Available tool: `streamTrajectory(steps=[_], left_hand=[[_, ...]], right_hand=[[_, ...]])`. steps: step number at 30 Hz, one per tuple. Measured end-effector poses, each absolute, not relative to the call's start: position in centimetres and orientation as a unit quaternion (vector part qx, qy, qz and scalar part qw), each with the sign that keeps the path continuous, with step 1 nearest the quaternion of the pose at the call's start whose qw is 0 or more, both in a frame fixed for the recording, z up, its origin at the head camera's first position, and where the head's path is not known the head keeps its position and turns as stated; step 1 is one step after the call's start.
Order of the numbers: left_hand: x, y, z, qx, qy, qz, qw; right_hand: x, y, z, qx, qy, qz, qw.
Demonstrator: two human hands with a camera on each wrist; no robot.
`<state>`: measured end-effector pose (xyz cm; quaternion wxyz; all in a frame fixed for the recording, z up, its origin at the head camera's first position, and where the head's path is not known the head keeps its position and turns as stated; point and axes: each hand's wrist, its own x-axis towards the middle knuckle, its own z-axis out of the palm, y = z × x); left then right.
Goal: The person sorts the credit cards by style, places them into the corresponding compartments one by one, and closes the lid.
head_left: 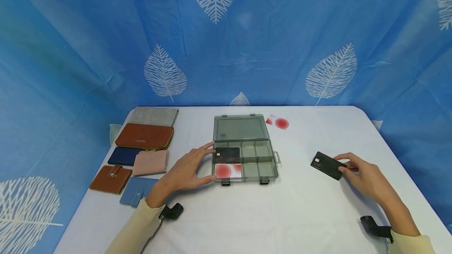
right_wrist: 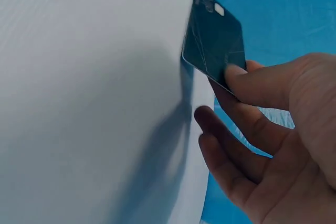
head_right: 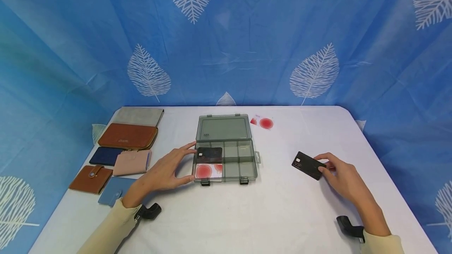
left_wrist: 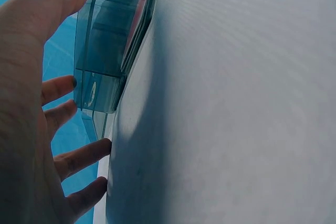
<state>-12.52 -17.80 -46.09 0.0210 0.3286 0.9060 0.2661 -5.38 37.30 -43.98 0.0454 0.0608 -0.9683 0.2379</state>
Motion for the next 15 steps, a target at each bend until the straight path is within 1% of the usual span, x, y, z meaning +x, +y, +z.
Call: streamTrajectory(steps=[5, 10, 15], left_hand=[[-12.5, -17.9, -46.1, 0.329, 0.906, 0.266, 0.023], [-12.5, -17.9, -46.2, 0.329, 0.905, 0.267, 0.023], [-12.4, -17.9, -46.3, 0.329, 0.907, 0.262, 0.019]], right_hand=[[-6.0, 36.2, -43.5, 0.072, -0.961, 0.26, 0.05], [-7.0, 34.8, -42.2, 0.082, -0.961, 0.259, 0.056], [-8.1, 32.7, -40.5, 0.095, -0.959, 0.264, 0.037]])
